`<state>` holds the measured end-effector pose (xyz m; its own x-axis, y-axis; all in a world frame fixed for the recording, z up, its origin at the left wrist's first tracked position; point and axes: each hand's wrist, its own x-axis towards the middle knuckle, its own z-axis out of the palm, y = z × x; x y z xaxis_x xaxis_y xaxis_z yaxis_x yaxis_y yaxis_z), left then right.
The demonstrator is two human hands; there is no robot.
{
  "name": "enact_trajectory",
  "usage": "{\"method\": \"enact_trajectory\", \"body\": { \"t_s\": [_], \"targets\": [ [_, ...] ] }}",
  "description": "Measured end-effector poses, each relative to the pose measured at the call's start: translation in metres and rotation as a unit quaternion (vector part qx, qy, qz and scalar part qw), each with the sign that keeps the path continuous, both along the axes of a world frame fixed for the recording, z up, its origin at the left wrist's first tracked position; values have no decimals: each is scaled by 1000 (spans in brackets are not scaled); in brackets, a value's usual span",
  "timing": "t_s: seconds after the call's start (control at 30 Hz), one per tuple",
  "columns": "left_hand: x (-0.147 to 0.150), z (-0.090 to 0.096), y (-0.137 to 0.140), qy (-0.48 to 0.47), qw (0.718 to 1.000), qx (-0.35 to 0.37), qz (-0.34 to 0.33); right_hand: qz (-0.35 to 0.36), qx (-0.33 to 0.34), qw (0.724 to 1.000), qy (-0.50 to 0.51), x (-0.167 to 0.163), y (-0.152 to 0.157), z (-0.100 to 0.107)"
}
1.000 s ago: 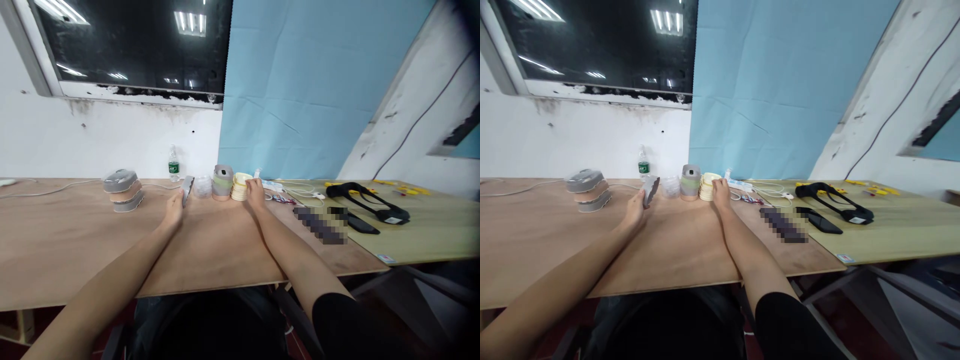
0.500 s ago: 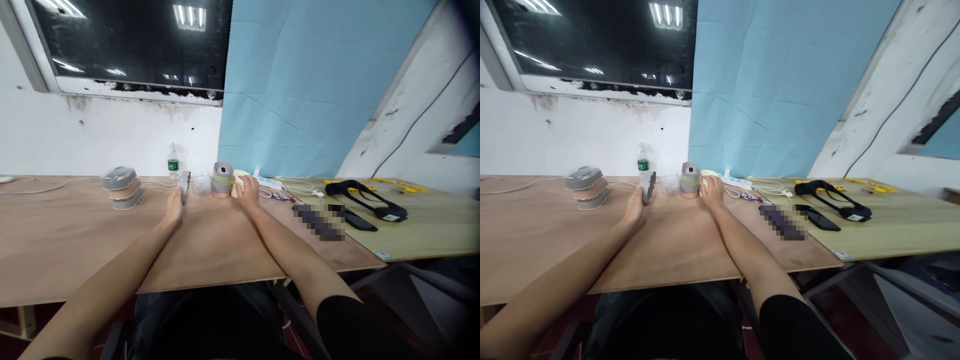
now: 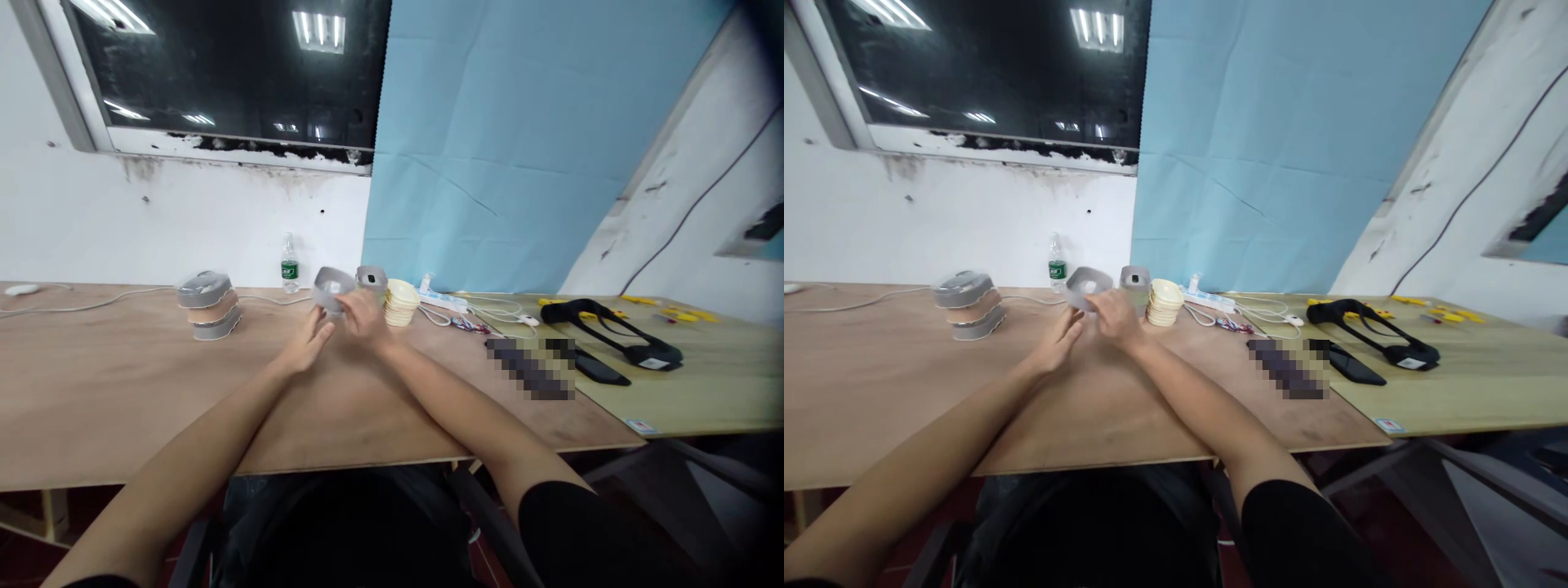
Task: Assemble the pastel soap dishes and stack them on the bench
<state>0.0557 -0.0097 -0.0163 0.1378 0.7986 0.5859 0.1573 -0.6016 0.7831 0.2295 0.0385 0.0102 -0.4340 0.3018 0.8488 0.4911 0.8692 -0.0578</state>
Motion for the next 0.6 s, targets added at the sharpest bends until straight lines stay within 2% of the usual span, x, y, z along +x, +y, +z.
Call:
{"method": "enact_trajectory", "body": {
  "t_s": [0.07,0.17,0.27,0.33,0.43,0.53,0.6],
  "targets": [
    [-17,10,1,120,986,82,79,-49,11,998,29,12,16,17],
    [-56,25,10,207,927,158,270,-117,19,993,17,36,48,37],
    [-99,35,18,191,852,139,468,-155,14,987,-39,59,77,46],
    [-122,37,19,144,806,104,564,-159,7,985,-69,71,90,44],
    [-145,34,20,119,791,46,598,-165,0,983,-82,81,97,37],
    [-155,28,22,121,809,-9,575,-174,-11,981,-88,83,95,29],
    [-157,26,23,115,820,-18,560,-160,-24,982,-95,83,93,25]
  ]
}}
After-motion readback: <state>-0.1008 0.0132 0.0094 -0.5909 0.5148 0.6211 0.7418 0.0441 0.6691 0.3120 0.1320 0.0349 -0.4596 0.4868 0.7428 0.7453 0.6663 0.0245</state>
